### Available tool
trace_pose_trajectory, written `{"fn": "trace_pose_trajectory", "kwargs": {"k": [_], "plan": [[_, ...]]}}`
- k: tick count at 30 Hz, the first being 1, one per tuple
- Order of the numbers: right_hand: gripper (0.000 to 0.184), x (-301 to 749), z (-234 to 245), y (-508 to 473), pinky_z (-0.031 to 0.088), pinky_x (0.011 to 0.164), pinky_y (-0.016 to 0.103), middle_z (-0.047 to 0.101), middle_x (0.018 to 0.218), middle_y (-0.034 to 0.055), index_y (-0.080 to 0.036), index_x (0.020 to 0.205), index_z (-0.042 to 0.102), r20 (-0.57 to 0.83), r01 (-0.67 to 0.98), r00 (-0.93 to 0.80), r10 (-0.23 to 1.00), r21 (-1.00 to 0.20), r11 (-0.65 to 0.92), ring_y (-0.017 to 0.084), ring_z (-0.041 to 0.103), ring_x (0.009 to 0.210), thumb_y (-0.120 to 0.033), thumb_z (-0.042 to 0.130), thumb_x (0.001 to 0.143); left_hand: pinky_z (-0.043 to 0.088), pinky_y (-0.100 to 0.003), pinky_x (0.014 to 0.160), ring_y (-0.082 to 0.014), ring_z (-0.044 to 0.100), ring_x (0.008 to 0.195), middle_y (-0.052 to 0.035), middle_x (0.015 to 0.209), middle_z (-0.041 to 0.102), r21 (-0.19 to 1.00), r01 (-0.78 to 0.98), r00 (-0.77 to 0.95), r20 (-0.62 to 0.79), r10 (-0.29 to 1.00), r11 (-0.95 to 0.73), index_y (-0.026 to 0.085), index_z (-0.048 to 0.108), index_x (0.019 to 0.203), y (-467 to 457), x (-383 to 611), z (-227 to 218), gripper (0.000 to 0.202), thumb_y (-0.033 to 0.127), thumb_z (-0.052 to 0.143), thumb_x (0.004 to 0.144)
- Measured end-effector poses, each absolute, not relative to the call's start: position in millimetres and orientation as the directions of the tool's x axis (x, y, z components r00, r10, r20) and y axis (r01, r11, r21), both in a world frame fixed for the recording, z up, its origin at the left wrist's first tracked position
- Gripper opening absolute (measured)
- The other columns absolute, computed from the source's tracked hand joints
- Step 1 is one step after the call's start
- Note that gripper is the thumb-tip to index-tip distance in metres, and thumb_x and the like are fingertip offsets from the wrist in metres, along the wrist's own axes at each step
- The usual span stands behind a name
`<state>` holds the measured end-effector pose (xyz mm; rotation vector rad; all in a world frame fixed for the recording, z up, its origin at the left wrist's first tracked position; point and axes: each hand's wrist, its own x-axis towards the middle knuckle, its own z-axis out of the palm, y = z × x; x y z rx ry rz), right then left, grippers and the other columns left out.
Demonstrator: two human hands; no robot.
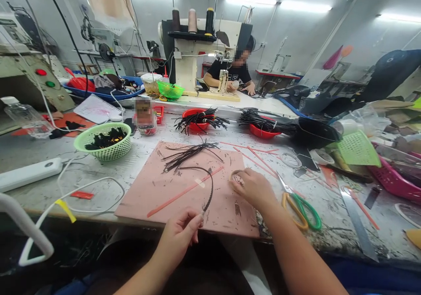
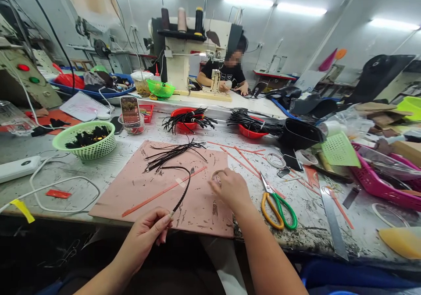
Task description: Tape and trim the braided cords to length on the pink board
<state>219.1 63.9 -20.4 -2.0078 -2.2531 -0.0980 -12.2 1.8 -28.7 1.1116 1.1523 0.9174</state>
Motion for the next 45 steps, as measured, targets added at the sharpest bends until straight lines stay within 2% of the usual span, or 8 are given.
{"fn": "trace_pose_trajectory", "kwargs": {"k": [3,6,10,16,20,23,26,45], "plan": [[0.035,257,-26,36,0.041,0.077,0.033,0.062,0.099,0.0168,-0.012,0.096,0.063,0.102,0.984,0.156,0.983,0.075,-0.164,0.027,0.057,0.095,-0.02,0.03,0.088,0.031,-0.018,0.042,-0.0068,0.043,0.043,0.0015,0.056,0.055,0.967,-0.026,0.186,-0.244,0.952,0.253,0.015,0.058,0.062,3,-15,-25,0.029,0.043,0.063,0.069],[0.036,294,-37,7,0.044,0.063,0.036,0.064,0.089,0.0216,-0.006,0.106,0.059,-0.066,0.862,0.5,0.864,0.14,-0.488,0.03,0.063,0.078,-0.016,0.033,0.083,0.029,-0.018,0.04,-0.0062,0.043,0.042,0.0011,0.058,0.057,0.958,-0.049,0.176,-0.27,0.946,0.283,0.015,0.058,0.062,5,-16,-22,0.024,0.038,0.064,0.068],[0.048,313,-46,-9,0.045,0.063,0.036,0.066,0.089,0.0181,-0.009,0.127,0.043,-0.223,0.819,0.574,0.788,0.136,-0.558,0.03,0.065,0.079,-0.014,0.032,0.08,0.029,-0.018,0.039,-0.0062,0.043,0.042,0.0007,0.059,0.058,0.957,-0.044,0.197,-0.274,0.941,0.288,0.015,0.059,0.064,6,-16,-23,0.02,0.034,0.063,0.066],[0.058,305,-42,-8,0.047,0.062,0.037,0.066,0.094,0.016,-0.013,0.133,0.034,-0.047,0.78,0.622,0.781,-0.05,-0.624,0.031,0.064,0.078,-0.03,0.042,0.078,0.03,-0.019,0.04,-0.0062,0.041,0.042,0.0022,0.057,0.055,0.969,-0.003,0.187,-0.241,0.952,0.246,0.015,0.058,0.063,5,-21,-18,0.02,0.035,0.062,0.066],[0.067,275,-44,-23,0.049,0.061,0.038,0.067,0.072,0.0063,-0.02,0.135,0.032,-0.107,0.83,0.357,0.928,-0.42,-0.368,0.027,0.064,0.064,-0.053,0.041,0.078,0.031,-0.019,0.041,-0.0064,0.043,0.042,0.0018,0.056,0.056,0.964,0.0,0.186,-0.26,0.948,0.265,0.015,0.056,0.061,5,-24,-13,0.025,0.039,0.061,0.066],[0.063,235,-41,-40,0.049,0.077,0.037,0.067,0.093,0.011,-0.019,0.119,0.053,-0.08,0.698,-0.096,0.992,-0.716,0.01,0.028,0.063,0.086,-0.06,0.05,0.071,0.031,-0.019,0.043,-0.0066,0.044,0.043,0.002,0.055,0.055,0.962,0.0,0.198,-0.268,0.943,0.274,0.015,0.055,0.06,7,-26,-8,0.026,0.04,0.061,0.066],[0.062,200,-33,-51,0.047,0.081,0.035,0.064,0.105,0.0112,-0.02,0.108,0.059,-0.038,0.476,-0.375,0.926,-0.865,0.157,0.028,0.06,0.094,-0.067,0.047,0.07,0.031,-0.02,0.043,-0.0068,0.043,0.043,0.003,0.052,0.053,0.964,0.025,0.199,-0.266,0.943,0.266,0.016,0.055,0.058,7,-26,-4,0.027,0.041,0.062,0.065],[0.06,169,-23,-51,0.043,0.07,0.027,0.059,0.087,0.0043,-0.019,0.105,0.056,-0.084,0.339,-0.492,0.867,-0.935,0.101,0.018,0.052,0.077,-0.068,0.04,0.074,0.03,-0.017,0.04,-0.0049,0.038,0.042,0.0024,0.052,0.054,0.952,-0.003,0.28,-0.294,0.914,0.308,0.014,0.059,0.056,6,-36,-1,0.02,0.033,0.064,0.061]]}}
